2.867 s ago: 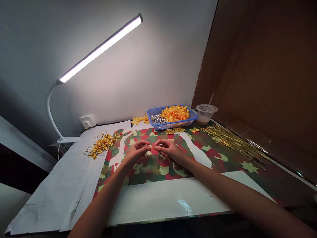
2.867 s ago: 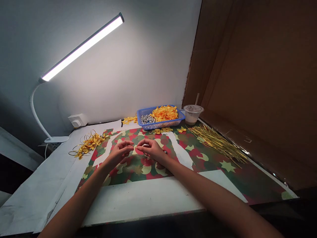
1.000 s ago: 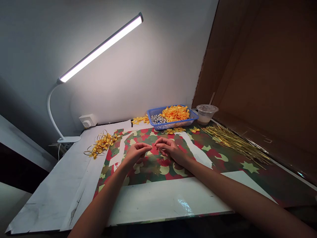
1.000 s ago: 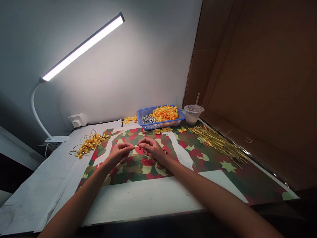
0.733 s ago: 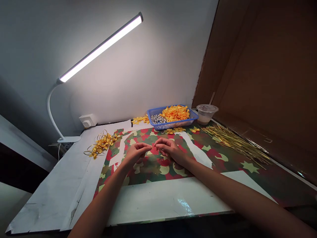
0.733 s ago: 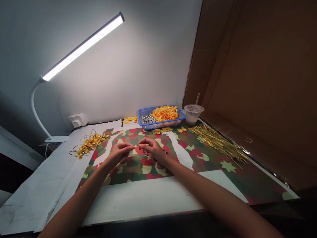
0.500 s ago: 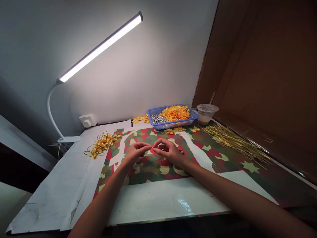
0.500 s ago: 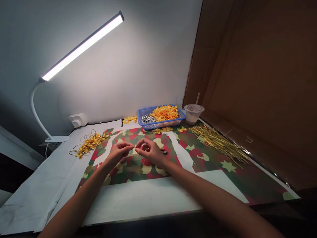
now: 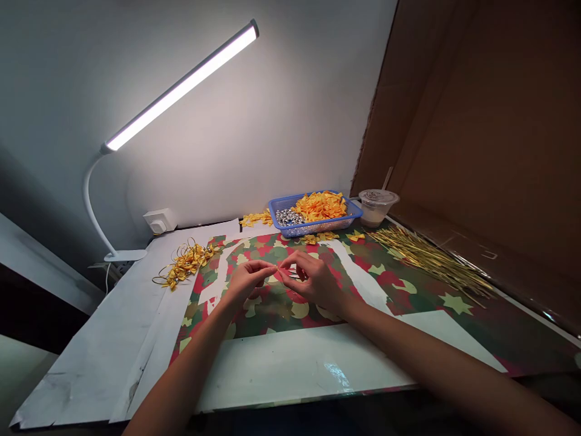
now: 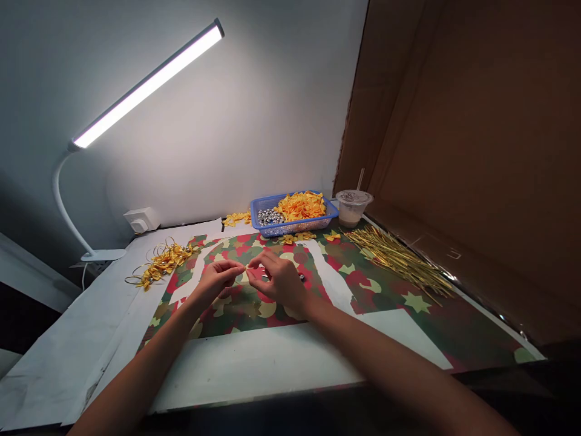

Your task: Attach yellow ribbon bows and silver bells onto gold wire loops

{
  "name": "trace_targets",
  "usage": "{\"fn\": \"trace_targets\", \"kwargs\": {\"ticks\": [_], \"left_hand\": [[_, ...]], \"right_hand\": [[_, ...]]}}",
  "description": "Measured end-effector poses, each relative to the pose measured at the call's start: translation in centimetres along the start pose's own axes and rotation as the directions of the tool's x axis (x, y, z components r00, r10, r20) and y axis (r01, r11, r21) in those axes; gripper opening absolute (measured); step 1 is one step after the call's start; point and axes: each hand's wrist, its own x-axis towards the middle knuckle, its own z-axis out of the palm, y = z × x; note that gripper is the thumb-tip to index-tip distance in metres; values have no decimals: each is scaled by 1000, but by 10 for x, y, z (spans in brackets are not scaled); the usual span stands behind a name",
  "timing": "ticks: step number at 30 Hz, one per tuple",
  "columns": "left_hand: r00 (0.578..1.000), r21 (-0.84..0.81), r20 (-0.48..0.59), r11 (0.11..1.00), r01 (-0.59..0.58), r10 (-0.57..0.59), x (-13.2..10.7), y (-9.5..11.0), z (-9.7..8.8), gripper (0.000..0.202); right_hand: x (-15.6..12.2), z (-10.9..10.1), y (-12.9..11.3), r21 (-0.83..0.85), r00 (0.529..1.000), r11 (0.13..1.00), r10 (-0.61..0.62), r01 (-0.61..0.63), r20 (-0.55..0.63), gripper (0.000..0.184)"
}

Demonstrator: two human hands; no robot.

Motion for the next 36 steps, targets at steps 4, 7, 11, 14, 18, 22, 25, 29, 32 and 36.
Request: {"fn": "trace_targets", "kwargs": {"ticks": [4, 7, 11, 14, 18, 22, 25, 29, 32, 36], "left_hand": [[1000, 9, -3, 1000, 4, -4, 1, -2, -1, 34], [1000, 13, -6, 1000, 7, -7, 2, -2, -1, 34], [1000, 12, -10, 1000, 9, -9, 1, -2, 0, 34], [1000, 13, -11, 1000, 8, -8, 0, -1, 0, 34], [1000, 14, -10, 1000, 7, -7, 0, 0, 0, 34], [1000, 17, -12, 1000, 3, -3, 0, 0, 0, 34], [1000, 16, -12, 1000, -5, 5, 0, 0, 0, 35], [1000, 8, -18, 1000, -19, 19, 0, 1, 1, 33], [1000, 4, -22, 1000, -21, 21, -1, 4, 2, 31], [999, 6, -30, 1000, -11, 11, -3, 7, 4, 31]], "right_hand": [[-1, 1, 1, -40, 999, 998, -50, 50, 13, 6], [-1, 1, 2, -62, 998, 996, -69, 70, 13, 8], [-1, 1, 3, -85, 997, 993, -81, 82, 9, 8], [-1, 1, 2, -95, 996, 992, -84, 85, 11, 8], [-1, 0, 1, -106, 996, 990, -87, 88, 13, 9], [-2, 0, 0, -108, 996, 990, -89, 91, 23, 10], [-2, 1, 1, -108, 996, 990, -85, 87, 24, 10], [-2, 3, 2, -103, 996, 991, -83, 85, 20, 10], [-1, 3, 3, -98, 996, 992, -84, 85, 19, 11], [-1, 2, 2, -90, 997, 993, -77, 78, 13, 12]]}}
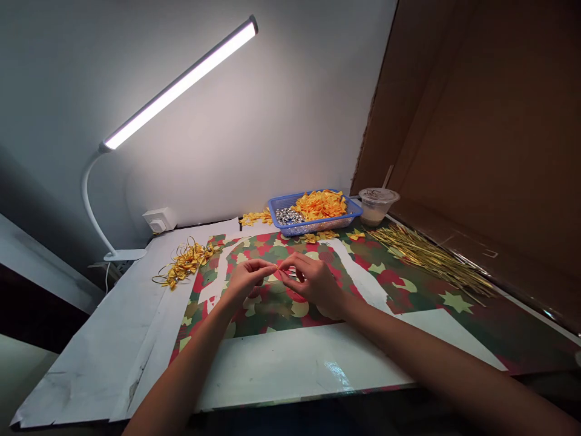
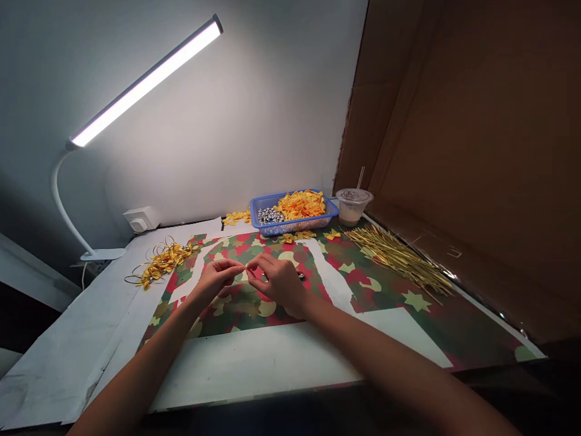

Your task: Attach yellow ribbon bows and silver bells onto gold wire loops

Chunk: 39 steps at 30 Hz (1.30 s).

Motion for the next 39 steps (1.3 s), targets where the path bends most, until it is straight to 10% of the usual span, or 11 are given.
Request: {"fn": "trace_targets", "kwargs": {"ticks": [39], "left_hand": [[1000, -16, 14, 1000, -7, 7, 3, -5, -2, 30]], "right_hand": [[-1, 0, 2, -30, 990, 992, -121, 119, -76, 6]]}}
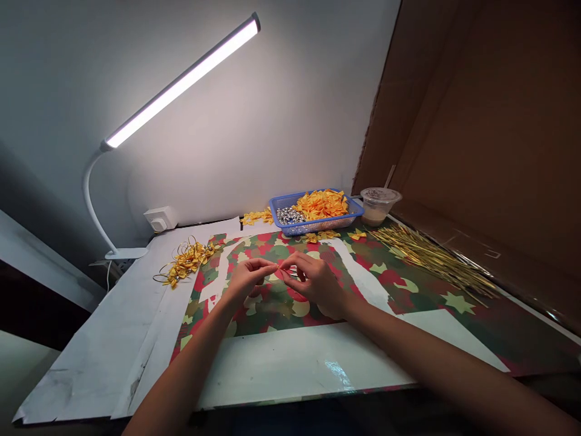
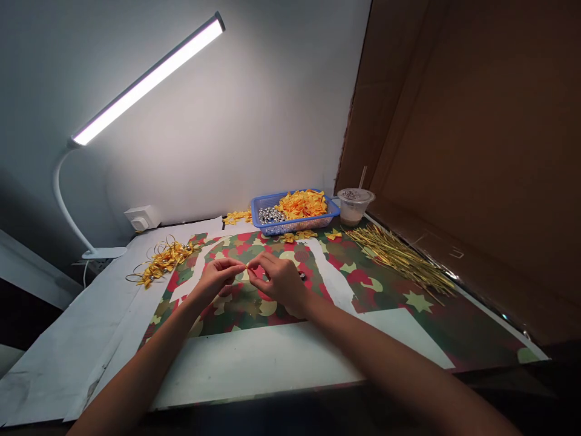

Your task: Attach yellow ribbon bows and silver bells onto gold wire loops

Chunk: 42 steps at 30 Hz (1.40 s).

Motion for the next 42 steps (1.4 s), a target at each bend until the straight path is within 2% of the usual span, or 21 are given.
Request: {"fn": "trace_targets", "kwargs": {"ticks": [42], "left_hand": [[1000, 30, -4, 1000, 8, -8, -2, 1, -1, 33]], "right_hand": [[1, -1, -1, -12, 1000, 1000, 2, -3, -29, 8]]}}
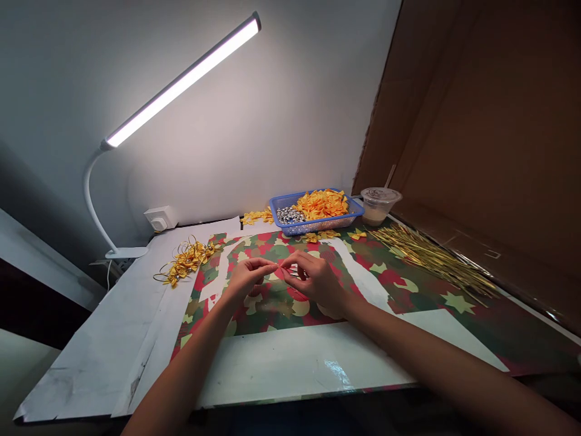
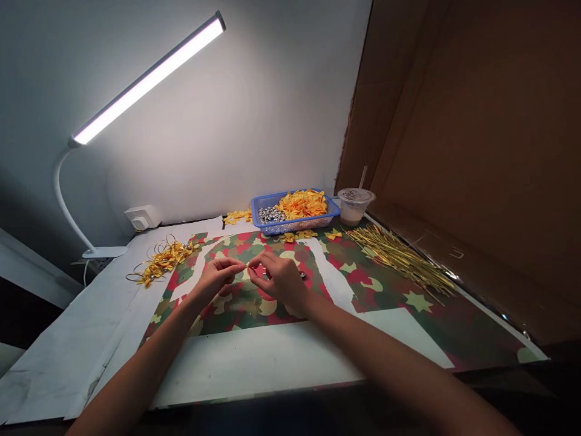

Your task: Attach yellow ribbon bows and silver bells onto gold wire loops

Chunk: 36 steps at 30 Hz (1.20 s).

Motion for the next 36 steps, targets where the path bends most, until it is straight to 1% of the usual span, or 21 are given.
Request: {"fn": "trace_targets", "kwargs": {"ticks": [14, 21, 27, 36], "left_hand": [[999, 14, -2, 999, 32, -32, -2, 1, 0, 38], [1000, 17, -5, 1000, 26, -26, 0, -1, 0, 38], [1000, 12, -11, 1000, 3, -3, -1, 2, 1, 35], [1000, 13, -17, 1000, 16, -16, 1, -2, -1, 38]], "right_hand": [[-1, 0, 1, -6, 1000, 1000, 2, -2, 2, 7], [0, 0, 0, 12, 1000, 1000, 15, -15, 14, 8], [0, -3, -3, 42, 998, 998, 53, -54, 25, 5], [1, -5, -5, 73, 995, 993, 96, -97, 15, 10]]}}
